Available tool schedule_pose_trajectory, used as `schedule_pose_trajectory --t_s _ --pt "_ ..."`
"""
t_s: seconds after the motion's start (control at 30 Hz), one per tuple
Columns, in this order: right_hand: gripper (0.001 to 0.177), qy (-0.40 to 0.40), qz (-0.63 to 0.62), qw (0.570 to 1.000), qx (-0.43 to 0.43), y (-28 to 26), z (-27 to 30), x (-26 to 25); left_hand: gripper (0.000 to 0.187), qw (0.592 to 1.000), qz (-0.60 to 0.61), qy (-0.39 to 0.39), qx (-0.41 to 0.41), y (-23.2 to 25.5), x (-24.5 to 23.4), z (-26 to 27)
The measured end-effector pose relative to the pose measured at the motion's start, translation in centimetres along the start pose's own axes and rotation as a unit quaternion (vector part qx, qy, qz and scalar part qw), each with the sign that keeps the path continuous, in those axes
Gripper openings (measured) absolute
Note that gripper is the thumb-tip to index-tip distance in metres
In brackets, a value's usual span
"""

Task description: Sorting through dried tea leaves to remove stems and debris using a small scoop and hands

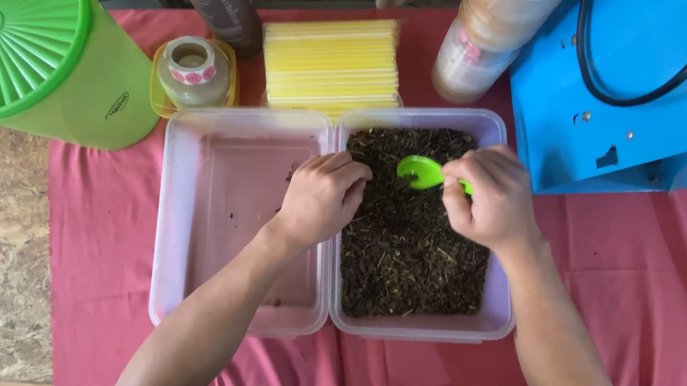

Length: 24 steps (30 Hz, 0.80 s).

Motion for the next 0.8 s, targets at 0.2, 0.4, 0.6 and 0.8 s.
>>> schedule_pose_trajectory --t_s 0.2,0.4,0.6,0.8 --pt "0.013 -0.101 -0.070 0.992 0.013 -3.1 -2.9 -2.0 0.007 1.000 0.026 0.010 -0.008 0.2 -0.8 0.0" --pt "0.013 -0.158 -0.065 0.983 0.063 -2.6 -2.4 -2.8 0.009 0.979 0.186 -0.067 -0.053 -0.8 -1.6 -0.8" --pt "0.017 -0.146 -0.187 0.971 0.017 -5.6 -3.0 -1.2 0.016 0.940 0.305 -0.083 -0.128 -3.4 0.2 -0.3" --pt "0.016 -0.225 -0.171 0.959 -0.001 -9.2 -1.9 2.0 0.014 0.946 0.280 -0.084 -0.140 -3.1 -0.1 -0.2"
Point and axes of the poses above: each hand's wrist, its own z-axis away from the middle knuckle, its own x-axis out of the palm, y = z × x, the point moved 10 cm from there along -z, towards the middle knuckle, and after that the axes turned 13 degrees about -y, right-handed, at the moved point
